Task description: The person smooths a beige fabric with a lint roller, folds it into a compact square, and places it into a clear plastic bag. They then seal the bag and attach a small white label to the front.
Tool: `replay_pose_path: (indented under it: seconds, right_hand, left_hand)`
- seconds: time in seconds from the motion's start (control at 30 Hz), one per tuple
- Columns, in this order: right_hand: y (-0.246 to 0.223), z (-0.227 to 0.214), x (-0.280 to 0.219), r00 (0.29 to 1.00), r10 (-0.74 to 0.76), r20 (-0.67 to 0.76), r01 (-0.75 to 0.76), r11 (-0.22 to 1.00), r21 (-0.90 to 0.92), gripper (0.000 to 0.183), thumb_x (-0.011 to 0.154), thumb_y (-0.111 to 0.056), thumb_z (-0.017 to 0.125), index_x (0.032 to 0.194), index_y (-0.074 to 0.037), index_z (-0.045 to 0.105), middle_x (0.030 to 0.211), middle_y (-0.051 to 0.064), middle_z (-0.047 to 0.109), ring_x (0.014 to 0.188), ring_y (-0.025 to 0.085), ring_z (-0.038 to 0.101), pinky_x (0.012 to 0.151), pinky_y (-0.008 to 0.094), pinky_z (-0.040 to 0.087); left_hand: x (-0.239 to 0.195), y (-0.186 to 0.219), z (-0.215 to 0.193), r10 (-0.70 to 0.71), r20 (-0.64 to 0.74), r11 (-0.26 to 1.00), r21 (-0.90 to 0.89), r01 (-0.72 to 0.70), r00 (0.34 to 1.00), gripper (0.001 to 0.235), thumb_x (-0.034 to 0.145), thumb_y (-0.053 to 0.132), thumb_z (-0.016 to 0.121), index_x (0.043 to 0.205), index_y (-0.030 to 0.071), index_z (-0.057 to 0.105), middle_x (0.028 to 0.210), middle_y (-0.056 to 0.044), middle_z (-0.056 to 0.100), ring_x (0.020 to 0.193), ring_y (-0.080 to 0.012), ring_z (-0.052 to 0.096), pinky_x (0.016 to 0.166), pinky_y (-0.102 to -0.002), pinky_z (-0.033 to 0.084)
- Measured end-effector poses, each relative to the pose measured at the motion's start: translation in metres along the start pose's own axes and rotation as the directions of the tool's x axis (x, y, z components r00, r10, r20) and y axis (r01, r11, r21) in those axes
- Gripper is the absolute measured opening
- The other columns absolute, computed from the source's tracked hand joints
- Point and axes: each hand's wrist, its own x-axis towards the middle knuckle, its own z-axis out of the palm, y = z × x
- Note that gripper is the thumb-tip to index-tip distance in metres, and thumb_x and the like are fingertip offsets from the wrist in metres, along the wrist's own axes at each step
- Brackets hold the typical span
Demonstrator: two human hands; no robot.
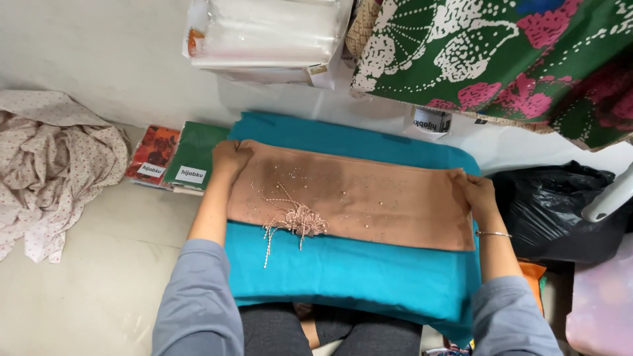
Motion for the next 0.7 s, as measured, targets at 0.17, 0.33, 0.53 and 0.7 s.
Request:
replay_pose_path:
  seconds: [0.17,0.33,0.53,0.7]
  right_hand:
    - [-0.004,-0.007,-0.016,0.997,-0.069,-0.027,0.073,0.981,0.179,0.024,0.104,-0.030,0.071,0.106,-0.007,0.077,0.100,0.026,0.069,0.107,0.044,0.064,0.081,0.057,0.054]
    - [-0.019,-0.027,-0.045,0.990,-0.132,-0.056,0.143,0.941,0.307,0.022,0.106,-0.022,0.074,0.106,0.000,0.076,0.105,0.032,0.067,0.117,0.049,0.060,0.093,0.062,0.049]
    - [-0.047,-0.061,-0.106,0.970,-0.196,-0.146,0.243,0.845,0.477,0.014,0.097,-0.013,0.082,0.089,-0.007,0.072,0.098,0.009,0.066,0.103,0.018,0.061,0.090,0.038,0.056]
    - [-0.026,-0.108,-0.132,0.988,-0.140,-0.070,0.150,0.716,0.682,0.021,0.095,-0.015,0.074,0.110,-0.001,0.070,0.110,0.003,0.069,0.100,0.010,0.064,0.096,0.019,0.053]
  left_hand:
    - [-0.015,0.028,-0.010,-0.123,0.119,0.986,-0.099,0.135,0.985,0.045,0.080,0.020,0.072,0.116,-0.007,0.068,0.103,-0.027,0.069,0.094,-0.0370,0.070,0.066,-0.048,0.059]
    - [-0.015,0.004,0.000,-0.158,0.182,0.953,-0.229,0.198,0.971,0.050,0.080,0.021,0.081,0.118,-0.008,0.068,0.107,-0.027,0.070,0.098,-0.0370,0.070,0.068,-0.051,0.060]
    - [-0.093,0.041,-0.062,0.262,-0.124,0.936,-0.207,-0.284,0.957,0.020,0.085,0.024,0.074,0.092,0.005,0.077,0.097,-0.017,0.071,0.091,-0.0374,0.068,0.071,-0.046,0.052]
    - [-0.171,0.054,-0.117,0.403,-0.152,0.756,-0.500,-0.422,0.903,0.015,0.088,-0.003,0.073,0.103,-0.006,0.073,0.101,-0.007,0.065,0.087,-0.0153,0.063,0.079,-0.024,0.053]
